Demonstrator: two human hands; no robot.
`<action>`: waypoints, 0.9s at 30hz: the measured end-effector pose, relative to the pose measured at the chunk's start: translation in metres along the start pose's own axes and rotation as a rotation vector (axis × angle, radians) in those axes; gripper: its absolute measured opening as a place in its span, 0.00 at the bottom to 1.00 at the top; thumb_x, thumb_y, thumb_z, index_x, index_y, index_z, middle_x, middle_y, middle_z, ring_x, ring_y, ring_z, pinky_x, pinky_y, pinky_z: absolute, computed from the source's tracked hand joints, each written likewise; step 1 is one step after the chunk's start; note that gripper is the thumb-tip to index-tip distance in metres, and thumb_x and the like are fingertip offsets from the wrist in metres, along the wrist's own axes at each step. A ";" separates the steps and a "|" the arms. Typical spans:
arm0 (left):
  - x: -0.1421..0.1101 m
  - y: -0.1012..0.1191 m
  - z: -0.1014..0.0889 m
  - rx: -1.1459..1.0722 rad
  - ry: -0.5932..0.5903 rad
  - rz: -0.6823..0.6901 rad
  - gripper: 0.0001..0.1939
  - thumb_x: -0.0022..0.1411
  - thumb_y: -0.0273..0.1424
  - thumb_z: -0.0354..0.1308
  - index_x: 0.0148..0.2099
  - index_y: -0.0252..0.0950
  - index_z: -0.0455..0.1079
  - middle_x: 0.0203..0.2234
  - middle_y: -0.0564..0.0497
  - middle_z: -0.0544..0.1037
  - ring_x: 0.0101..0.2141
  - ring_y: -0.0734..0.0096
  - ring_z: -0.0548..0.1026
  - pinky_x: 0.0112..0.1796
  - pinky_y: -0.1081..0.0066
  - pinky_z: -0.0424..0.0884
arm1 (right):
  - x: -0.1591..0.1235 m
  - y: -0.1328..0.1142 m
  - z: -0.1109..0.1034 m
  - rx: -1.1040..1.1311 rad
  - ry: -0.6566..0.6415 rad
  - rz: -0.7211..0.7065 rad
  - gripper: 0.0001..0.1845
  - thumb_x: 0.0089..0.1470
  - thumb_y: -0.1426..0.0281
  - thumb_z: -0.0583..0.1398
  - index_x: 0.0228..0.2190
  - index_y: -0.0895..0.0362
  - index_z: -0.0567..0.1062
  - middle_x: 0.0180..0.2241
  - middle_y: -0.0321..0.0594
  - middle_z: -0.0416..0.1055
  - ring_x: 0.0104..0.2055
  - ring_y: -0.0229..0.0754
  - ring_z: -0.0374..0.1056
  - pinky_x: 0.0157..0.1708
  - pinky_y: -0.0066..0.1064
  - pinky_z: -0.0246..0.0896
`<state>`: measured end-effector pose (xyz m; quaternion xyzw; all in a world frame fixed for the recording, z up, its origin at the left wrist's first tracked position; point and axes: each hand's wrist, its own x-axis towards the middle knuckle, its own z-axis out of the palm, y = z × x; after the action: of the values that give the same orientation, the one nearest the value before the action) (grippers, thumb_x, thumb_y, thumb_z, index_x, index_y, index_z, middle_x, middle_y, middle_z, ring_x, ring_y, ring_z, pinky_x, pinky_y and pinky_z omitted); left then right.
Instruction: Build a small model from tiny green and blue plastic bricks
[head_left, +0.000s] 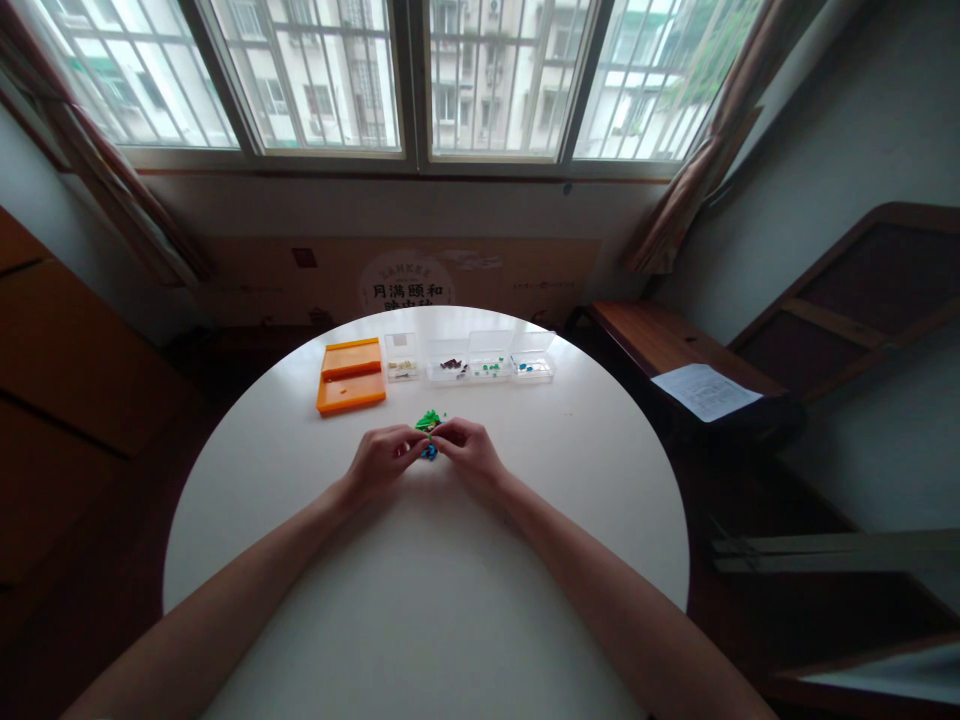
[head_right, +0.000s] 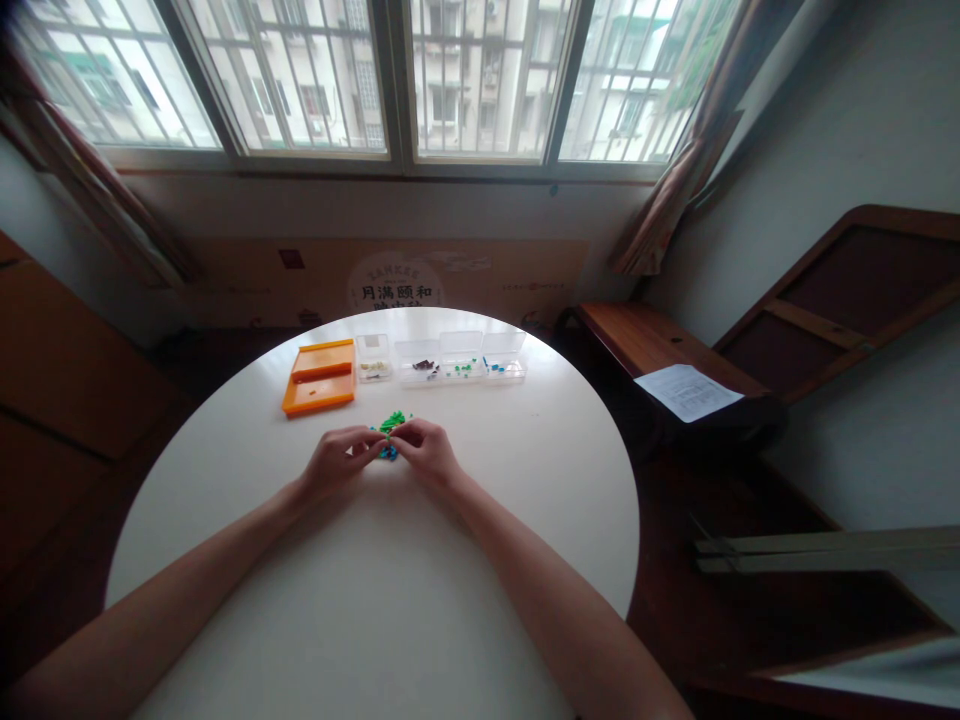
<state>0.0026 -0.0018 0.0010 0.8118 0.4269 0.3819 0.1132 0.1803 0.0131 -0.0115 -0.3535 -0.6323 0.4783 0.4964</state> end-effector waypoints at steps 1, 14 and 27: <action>0.000 0.000 0.000 -0.001 0.005 -0.001 0.12 0.60 0.36 0.55 0.36 0.34 0.76 0.22 0.51 0.76 0.19 0.79 0.67 0.24 0.79 0.64 | 0.000 0.000 0.000 0.000 0.002 0.002 0.13 0.43 0.63 0.64 0.27 0.60 0.76 0.27 0.40 0.74 0.28 0.38 0.70 0.32 0.30 0.66; 0.000 0.001 -0.001 -0.015 -0.008 0.003 0.12 0.61 0.36 0.55 0.36 0.34 0.76 0.22 0.52 0.75 0.19 0.79 0.67 0.23 0.80 0.64 | 0.000 -0.002 0.000 0.010 0.005 0.011 0.13 0.43 0.62 0.65 0.27 0.60 0.76 0.26 0.40 0.74 0.28 0.38 0.69 0.31 0.30 0.66; 0.000 0.001 -0.001 -0.027 -0.017 0.008 0.12 0.61 0.36 0.55 0.35 0.33 0.75 0.21 0.51 0.75 0.19 0.79 0.66 0.23 0.80 0.64 | -0.001 -0.001 -0.001 -0.028 0.015 0.007 0.12 0.44 0.63 0.64 0.26 0.61 0.75 0.26 0.40 0.74 0.28 0.38 0.69 0.30 0.30 0.65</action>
<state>0.0029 -0.0024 0.0024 0.8150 0.4176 0.3813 0.1262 0.1810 0.0124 -0.0110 -0.3663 -0.6338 0.4686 0.4945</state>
